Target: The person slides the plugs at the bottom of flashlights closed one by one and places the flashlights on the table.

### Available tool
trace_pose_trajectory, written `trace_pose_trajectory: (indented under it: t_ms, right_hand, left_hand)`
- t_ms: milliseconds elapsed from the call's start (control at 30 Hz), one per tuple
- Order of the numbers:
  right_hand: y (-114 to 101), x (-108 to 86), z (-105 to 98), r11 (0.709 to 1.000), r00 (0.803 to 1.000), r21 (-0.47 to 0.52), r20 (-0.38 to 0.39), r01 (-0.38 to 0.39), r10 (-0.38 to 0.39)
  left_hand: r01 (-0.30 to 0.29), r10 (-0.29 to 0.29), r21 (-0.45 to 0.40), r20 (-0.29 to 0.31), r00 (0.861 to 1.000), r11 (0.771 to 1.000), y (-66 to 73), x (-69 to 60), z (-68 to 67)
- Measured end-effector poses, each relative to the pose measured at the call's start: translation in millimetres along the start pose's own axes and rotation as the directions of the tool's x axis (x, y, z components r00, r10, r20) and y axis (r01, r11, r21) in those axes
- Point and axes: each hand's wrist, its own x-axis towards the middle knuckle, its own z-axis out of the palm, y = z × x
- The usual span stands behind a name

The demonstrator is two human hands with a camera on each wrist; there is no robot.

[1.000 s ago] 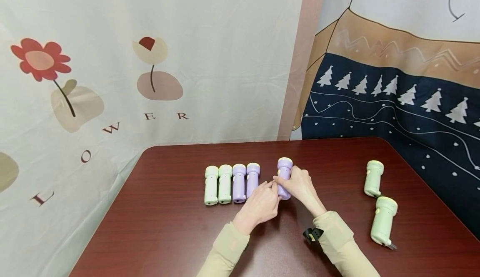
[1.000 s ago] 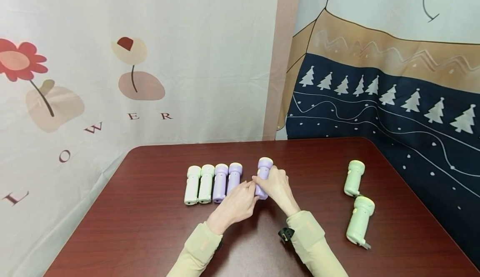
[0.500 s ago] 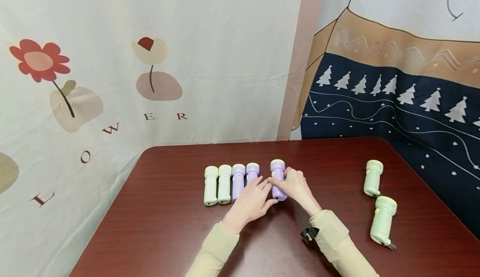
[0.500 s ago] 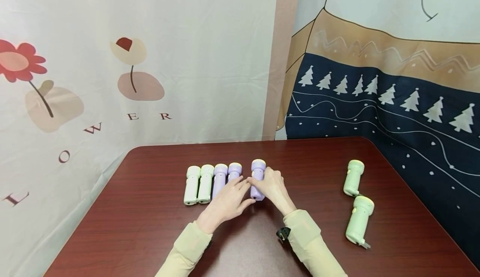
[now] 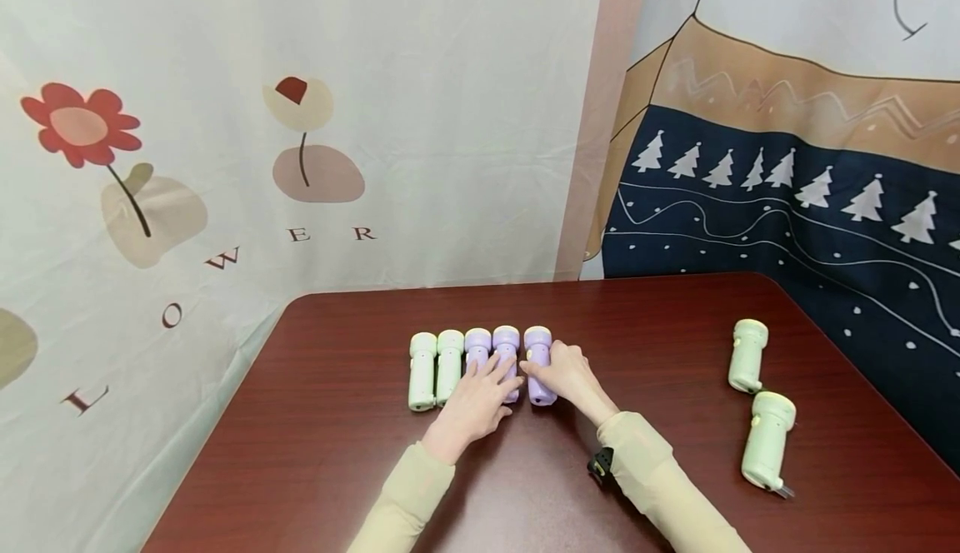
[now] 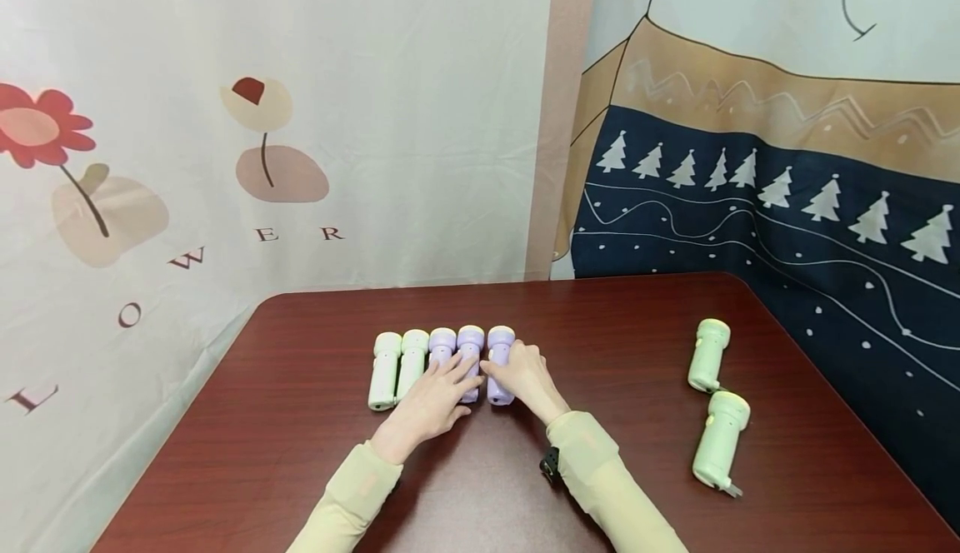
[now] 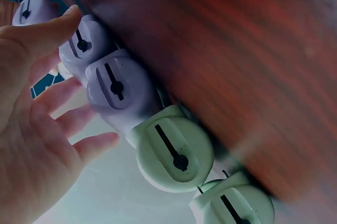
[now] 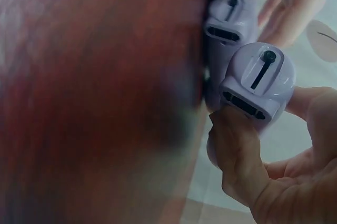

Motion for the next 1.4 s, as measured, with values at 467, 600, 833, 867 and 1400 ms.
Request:
trace_pose_trajectory:
  t_ms: [467, 600, 833, 867, 1400]
  right_hand:
    - [-8.3, 4.9, 11.8, 0.998, 1.0, -0.06, 0.028, 0.0, 0.002]
    - [-8.6, 5.7, 12.1, 0.998, 1.0, -0.057, 0.023, -0.008, 0.009]
    - [-3.1, 6.8, 6.4, 1.0, 0.999, -0.016, 0.046, 0.007, -0.007]
    - [-2.0, 6.8, 5.6, 1.0, 0.998, 0.001, 0.055, 0.005, -0.005]
    - [16.7, 2.2, -16.0, 0.999, 0.994, 0.049, 0.107, -0.012, 0.007]
  left_hand:
    - [0.018, -0.018, -0.002, 0.003, 1.0, 1.0, -2.8, -0.9, -0.3]
    - [0.026, -0.026, -0.017, -0.001, 1.0, 1.0, -2.2, 0.0, -1.2]
    - [0.01, -0.011, -0.017, -0.072, 0.997, 1.0, 3.1, 4.4, 0.8]
    - [0.002, -0.003, -0.009, -0.09, 0.996, 1.0, 4.2, 5.5, 1.5]
    - [-0.057, 0.058, 0.028, -0.017, 0.998, 0.998, 20.6, 28.3, 1.4]
